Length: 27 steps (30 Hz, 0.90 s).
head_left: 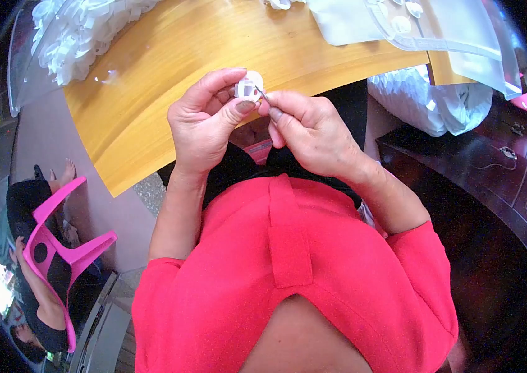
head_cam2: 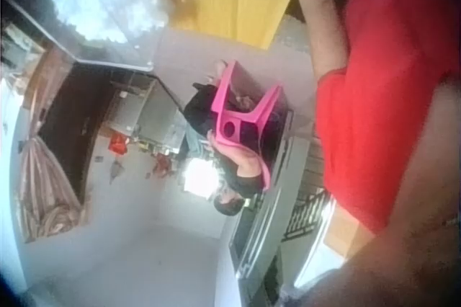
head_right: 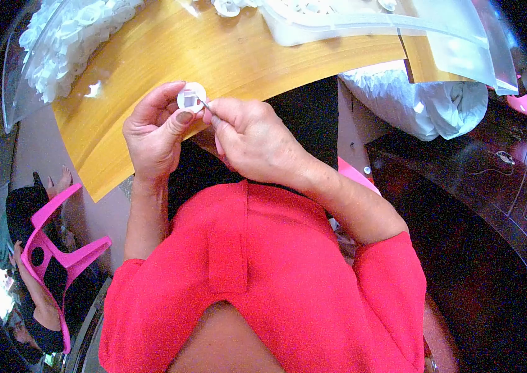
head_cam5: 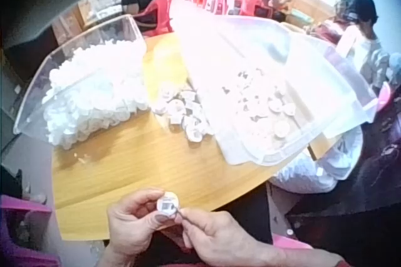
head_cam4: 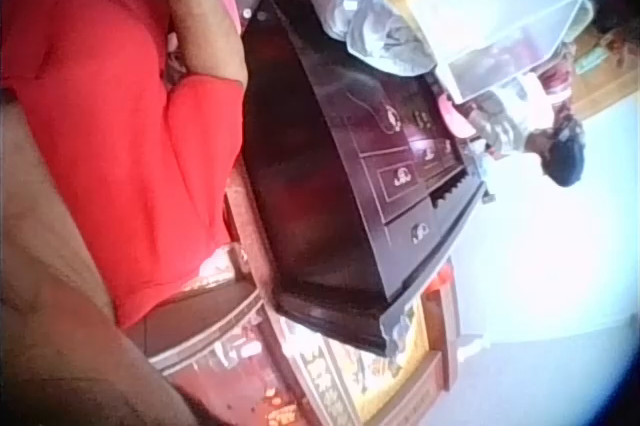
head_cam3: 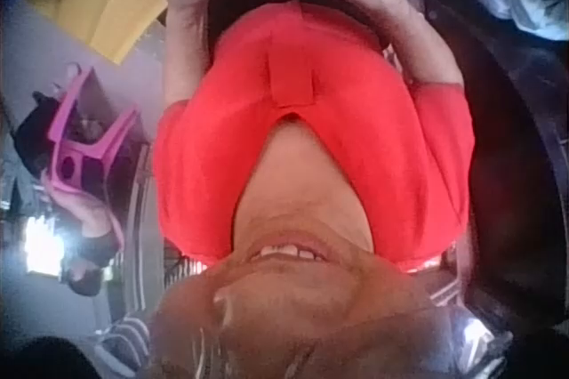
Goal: The person repeatedly takes white plastic pieces from a container and uses a small metal tool to assemble components into each piece by hand.
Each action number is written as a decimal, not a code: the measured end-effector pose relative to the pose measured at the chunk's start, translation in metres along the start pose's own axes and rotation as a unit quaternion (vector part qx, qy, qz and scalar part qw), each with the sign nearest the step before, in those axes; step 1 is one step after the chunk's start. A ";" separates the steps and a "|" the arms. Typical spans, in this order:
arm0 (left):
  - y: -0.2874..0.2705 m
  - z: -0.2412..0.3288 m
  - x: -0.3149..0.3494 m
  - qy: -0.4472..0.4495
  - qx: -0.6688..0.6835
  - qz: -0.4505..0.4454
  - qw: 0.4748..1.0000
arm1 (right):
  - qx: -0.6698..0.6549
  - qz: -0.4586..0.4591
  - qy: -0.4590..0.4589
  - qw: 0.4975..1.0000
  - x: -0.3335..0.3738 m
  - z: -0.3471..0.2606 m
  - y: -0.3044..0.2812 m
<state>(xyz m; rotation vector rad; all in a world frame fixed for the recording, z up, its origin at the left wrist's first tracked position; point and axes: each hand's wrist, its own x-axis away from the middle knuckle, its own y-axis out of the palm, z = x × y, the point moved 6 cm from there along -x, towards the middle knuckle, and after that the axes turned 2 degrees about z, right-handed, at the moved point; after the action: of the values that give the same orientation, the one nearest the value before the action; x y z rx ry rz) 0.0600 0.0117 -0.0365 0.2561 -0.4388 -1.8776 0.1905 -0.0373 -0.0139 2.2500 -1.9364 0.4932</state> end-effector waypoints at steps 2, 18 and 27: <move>0.001 0.000 -0.001 0.006 0.007 -0.010 1.000 | 0.021 0.023 -0.048 0.998 0.001 -0.002 0.001; 0.000 0.001 0.002 0.036 -0.084 0.007 0.996 | 0.287 0.091 -0.240 0.923 0.006 -0.011 0.005; 0.008 0.011 0.004 0.125 -0.220 -0.004 0.967 | 0.554 0.083 -0.197 0.804 0.010 -0.021 0.012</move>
<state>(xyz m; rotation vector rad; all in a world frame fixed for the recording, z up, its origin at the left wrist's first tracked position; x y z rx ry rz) 0.0613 0.0079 -0.0235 0.1905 0.1542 -1.8653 0.1768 -0.0422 0.0082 2.9803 -2.4237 1.6727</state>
